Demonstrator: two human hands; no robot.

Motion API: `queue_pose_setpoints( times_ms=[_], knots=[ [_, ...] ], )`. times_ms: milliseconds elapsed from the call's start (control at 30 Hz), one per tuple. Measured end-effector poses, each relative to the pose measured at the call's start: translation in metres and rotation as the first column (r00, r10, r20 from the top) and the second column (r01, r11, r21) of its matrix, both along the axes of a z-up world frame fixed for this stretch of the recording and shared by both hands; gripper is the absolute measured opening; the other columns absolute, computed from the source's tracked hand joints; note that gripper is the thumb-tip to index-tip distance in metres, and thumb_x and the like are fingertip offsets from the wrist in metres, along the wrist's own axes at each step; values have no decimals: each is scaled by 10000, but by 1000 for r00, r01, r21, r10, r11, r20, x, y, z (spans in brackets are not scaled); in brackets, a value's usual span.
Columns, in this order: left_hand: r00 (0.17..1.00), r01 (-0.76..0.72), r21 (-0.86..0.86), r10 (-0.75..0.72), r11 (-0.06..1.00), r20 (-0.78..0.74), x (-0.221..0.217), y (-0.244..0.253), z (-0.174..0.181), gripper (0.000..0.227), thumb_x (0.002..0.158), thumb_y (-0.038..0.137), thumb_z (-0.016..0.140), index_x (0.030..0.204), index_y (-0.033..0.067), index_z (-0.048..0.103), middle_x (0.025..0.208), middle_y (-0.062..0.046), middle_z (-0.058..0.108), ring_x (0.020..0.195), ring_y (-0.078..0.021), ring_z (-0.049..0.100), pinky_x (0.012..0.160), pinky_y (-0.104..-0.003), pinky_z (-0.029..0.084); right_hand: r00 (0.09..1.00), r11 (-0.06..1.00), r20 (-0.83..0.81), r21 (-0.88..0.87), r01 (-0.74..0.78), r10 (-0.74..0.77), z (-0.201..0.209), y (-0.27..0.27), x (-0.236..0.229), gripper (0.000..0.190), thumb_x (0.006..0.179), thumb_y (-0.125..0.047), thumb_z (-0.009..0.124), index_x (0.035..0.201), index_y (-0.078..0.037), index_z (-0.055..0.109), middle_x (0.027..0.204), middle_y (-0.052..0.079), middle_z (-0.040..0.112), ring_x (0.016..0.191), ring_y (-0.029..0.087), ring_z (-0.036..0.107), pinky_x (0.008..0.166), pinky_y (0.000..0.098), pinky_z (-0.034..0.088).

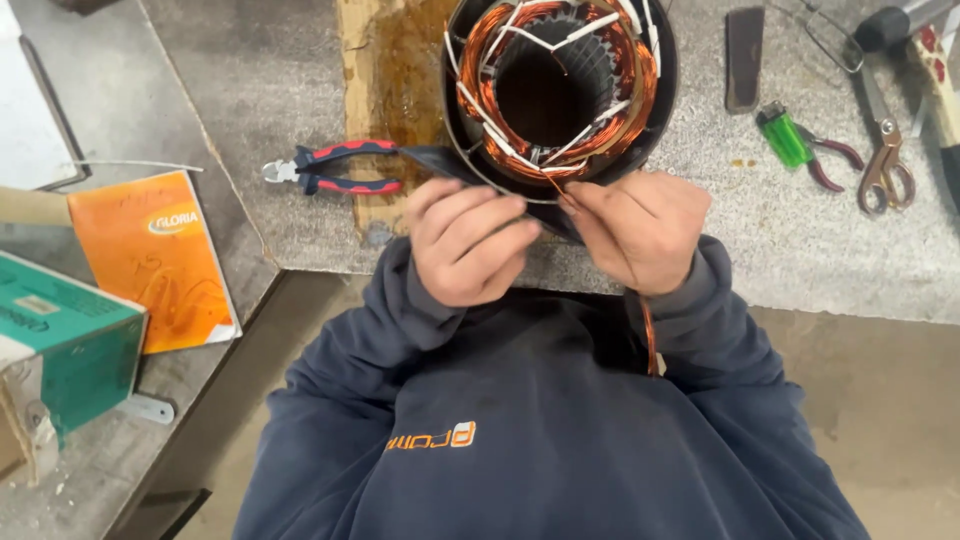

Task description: The person winds copper wire around a motor stator, securing the coils with white ties. They use pliers to cut the wire and ties, and a lighter to heat the wire ends. The person also twists and connects wire ends together.

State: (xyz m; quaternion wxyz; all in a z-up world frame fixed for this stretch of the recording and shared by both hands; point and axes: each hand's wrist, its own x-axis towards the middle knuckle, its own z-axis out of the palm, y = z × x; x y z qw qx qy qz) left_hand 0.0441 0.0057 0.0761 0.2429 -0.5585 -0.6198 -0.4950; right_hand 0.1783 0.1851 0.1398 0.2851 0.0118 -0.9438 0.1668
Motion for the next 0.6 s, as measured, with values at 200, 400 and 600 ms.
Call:
queue_pose_setpoints(
  times_ms=[200,400,600],
  knots=[
    [993,89,-153,-76,984,87,-1,6,1,360,849,90,797,1194,109,698,1243,-53,674,1123,-250,650,1052,-441,443,973,974,-104,123,-191,204,29,2,49,183,808,-9,883,941,-38,761,722,34,647,601,195,613,526,351,418],
    [991,133,-174,-134,976,5,-1,7,17,366,922,119,795,1278,99,713,1196,-35,649,1095,-229,630,1035,-433,479,668,765,-377,382,-519,641,19,13,31,168,835,-85,868,847,-20,713,657,-9,612,527,118,591,445,255,371],
    [886,454,131,-430,881,-174,5,25,11,261,913,140,702,1171,101,685,1174,-57,655,1050,-267,644,899,-445,538,309,686,-633,525,-504,710,-3,12,37,130,808,-75,746,736,-20,654,589,25,596,462,134,575,412,241,326]
  ],
)
